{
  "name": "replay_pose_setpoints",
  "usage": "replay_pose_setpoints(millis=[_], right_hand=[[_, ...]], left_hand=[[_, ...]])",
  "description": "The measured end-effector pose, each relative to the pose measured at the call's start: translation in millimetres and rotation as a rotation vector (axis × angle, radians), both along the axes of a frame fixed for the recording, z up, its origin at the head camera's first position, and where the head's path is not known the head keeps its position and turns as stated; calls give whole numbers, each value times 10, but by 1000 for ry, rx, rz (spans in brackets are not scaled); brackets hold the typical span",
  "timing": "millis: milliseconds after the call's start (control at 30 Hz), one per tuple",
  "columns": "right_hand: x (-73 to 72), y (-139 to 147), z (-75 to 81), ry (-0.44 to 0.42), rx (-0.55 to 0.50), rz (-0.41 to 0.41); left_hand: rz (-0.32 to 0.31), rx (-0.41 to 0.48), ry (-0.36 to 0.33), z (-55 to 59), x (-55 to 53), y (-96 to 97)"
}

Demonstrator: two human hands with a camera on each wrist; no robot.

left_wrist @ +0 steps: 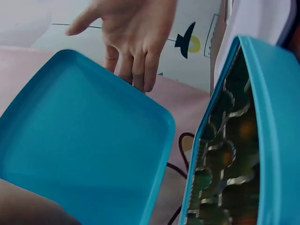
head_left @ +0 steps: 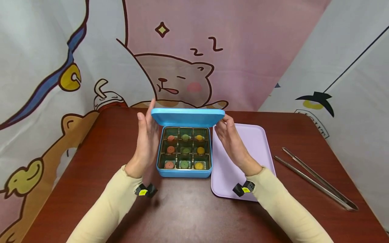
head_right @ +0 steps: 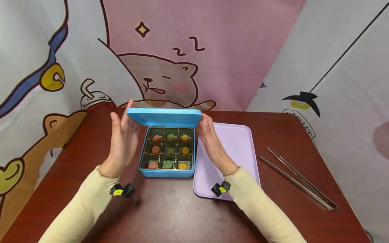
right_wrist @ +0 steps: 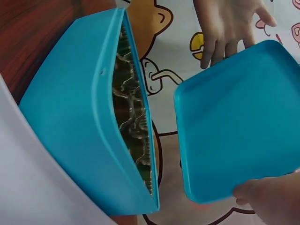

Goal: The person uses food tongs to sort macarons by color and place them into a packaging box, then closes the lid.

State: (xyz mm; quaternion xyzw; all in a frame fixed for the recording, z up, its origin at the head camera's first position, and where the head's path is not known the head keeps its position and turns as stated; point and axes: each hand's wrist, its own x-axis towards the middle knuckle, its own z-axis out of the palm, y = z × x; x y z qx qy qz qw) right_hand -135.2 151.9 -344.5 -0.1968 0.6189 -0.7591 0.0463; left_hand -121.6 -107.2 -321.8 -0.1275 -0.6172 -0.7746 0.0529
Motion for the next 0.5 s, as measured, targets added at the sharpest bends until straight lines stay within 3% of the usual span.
replay_pose_setpoints(millis=[100,267,500], right_hand=[[7,-5,-23,-15,-38,-15],[-3,4,-71,-19,-38,-9],[40,38,-112,-19,222,2]], left_hand=[[-17,70,-63,-39,6,-18],[-5,51,-136,-114,31,-21],[-1,-25,-86,-275,69,-8]])
